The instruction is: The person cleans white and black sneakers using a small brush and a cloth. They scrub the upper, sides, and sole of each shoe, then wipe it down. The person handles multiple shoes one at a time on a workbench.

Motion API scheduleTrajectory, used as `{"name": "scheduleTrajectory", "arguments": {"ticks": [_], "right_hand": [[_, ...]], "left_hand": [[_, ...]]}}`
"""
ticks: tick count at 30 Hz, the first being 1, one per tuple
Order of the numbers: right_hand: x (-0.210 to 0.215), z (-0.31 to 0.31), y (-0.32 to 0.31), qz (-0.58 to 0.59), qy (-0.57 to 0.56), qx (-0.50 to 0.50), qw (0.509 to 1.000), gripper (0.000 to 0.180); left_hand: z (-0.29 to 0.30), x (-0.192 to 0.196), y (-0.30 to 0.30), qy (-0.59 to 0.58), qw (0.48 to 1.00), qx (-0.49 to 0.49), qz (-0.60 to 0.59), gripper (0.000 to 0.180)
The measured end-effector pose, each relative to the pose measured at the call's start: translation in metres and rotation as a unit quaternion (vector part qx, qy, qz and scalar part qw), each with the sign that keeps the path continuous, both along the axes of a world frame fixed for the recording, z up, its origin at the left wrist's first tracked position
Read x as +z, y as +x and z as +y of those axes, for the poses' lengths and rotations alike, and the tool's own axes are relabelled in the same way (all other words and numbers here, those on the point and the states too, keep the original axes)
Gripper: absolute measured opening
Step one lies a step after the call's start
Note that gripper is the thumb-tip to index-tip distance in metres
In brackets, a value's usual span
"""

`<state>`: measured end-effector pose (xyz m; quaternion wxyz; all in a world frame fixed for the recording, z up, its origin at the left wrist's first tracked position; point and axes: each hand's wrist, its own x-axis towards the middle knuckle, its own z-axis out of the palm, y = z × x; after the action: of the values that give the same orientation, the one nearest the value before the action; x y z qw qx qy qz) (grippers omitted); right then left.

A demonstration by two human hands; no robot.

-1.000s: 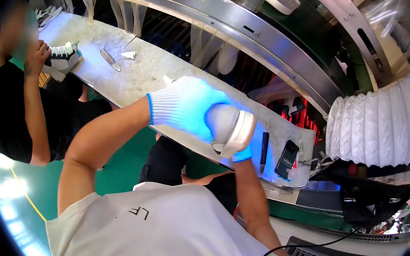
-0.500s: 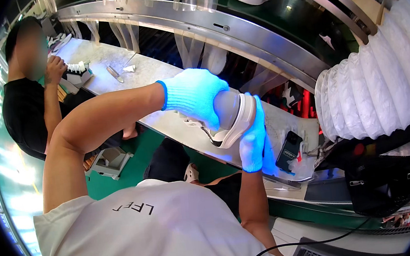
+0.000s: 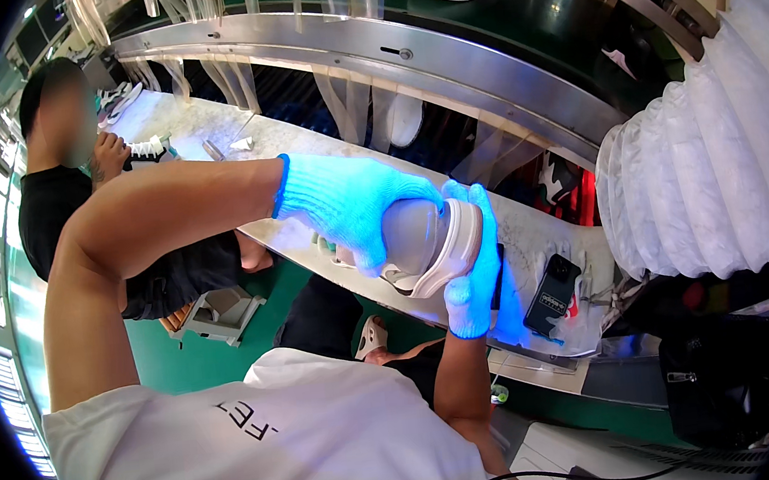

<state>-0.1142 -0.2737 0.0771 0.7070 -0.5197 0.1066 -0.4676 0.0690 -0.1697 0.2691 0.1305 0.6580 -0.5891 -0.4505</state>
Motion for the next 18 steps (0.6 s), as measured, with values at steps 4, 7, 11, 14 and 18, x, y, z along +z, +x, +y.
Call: {"name": "scheduleTrajectory", "arguments": {"ticks": [4,7,11,14,18], "right_hand": [[0.0,-0.009,0.003,0.023,-0.004,-0.025,0.999,0.138],[-0.023,-0.02,0.012,-0.027,0.045,-0.024,0.998,0.131],[-0.015,-0.024,0.015,0.012,0.036,-0.06,0.997,0.128],[-0.007,-0.028,0.018,0.035,0.011,-0.088,0.995,0.127],[0.004,-0.029,0.02,0.056,0.006,-0.113,0.992,0.128]], "left_hand": [[-0.022,0.019,-0.009,-0.016,0.993,-0.017,-0.117,0.102],[-0.032,0.025,-0.015,-0.001,0.99,-0.01,-0.137,0.093],[-0.045,0.023,-0.01,-0.027,0.981,-0.034,-0.19,0.074],[-0.054,0.017,-0.003,-0.046,0.975,-0.047,-0.211,0.07],[-0.062,0.021,-0.004,-0.021,0.974,-0.037,-0.221,0.067]]}}
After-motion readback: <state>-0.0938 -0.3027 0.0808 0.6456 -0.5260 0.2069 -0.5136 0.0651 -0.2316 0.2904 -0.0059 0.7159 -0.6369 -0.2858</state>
